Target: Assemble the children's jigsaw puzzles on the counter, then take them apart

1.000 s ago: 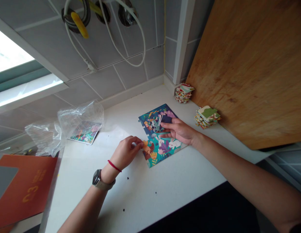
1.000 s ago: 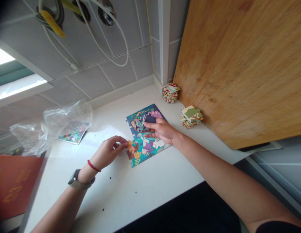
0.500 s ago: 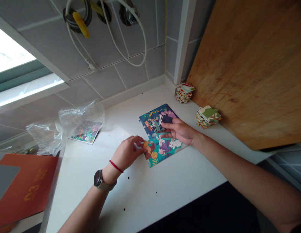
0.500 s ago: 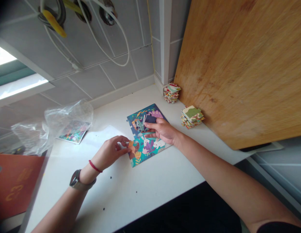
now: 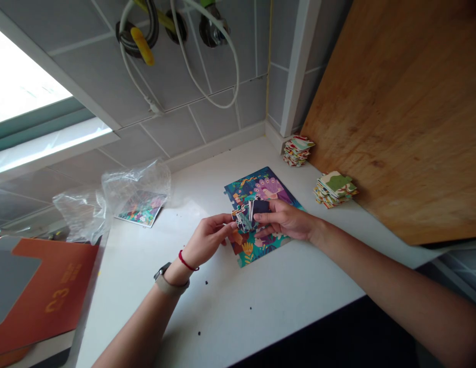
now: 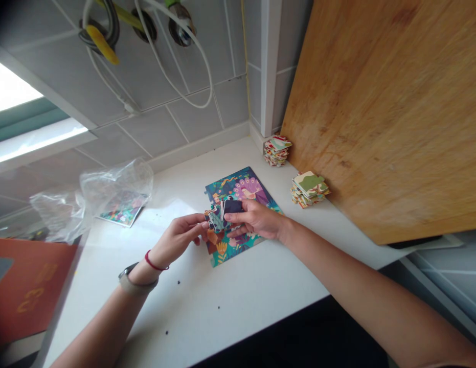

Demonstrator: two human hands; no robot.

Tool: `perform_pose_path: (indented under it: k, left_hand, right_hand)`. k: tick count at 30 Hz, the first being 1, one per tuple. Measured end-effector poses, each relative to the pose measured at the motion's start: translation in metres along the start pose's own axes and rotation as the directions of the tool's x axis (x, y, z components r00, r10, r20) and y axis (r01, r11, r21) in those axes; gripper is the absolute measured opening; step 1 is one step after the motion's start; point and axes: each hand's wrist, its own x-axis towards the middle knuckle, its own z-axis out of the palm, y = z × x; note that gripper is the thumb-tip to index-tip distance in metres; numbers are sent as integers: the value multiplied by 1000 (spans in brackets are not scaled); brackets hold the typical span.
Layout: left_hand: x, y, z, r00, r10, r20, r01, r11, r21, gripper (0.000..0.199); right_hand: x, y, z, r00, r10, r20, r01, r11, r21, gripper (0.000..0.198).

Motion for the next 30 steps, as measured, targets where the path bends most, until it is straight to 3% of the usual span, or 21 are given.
perform_pose_path:
  k: [6, 17, 20, 26, 30]
  left_hand:
    - [0, -1, 0, 999, 11, -33, -12, 999, -34, 36]
    - [1, 3, -7, 998, 13, -60, -21, 990, -137, 38]
    - [0, 4, -7, 997, 1, -80, -12, 991, -130, 36]
    - [-2, 3, 1, 972, 68, -227, -90, 992, -86, 37]
    - [-4, 3, 0, 972, 95, -216, -98, 995, -6, 36]
  right_hand:
    - [0, 0, 0, 1000, -13, -10, 13, 1000, -11, 32]
    - [1, -3, -4, 999, -49, 2, 49, 999, 1, 38]
    - [1, -3, -4, 999, -43, -5, 43, 999, 6, 35]
    - [1, -2, -2, 999, -33, -28, 34, 999, 14, 31]
    - [2, -2, -3, 996, -48, -72, 50, 998, 28, 29]
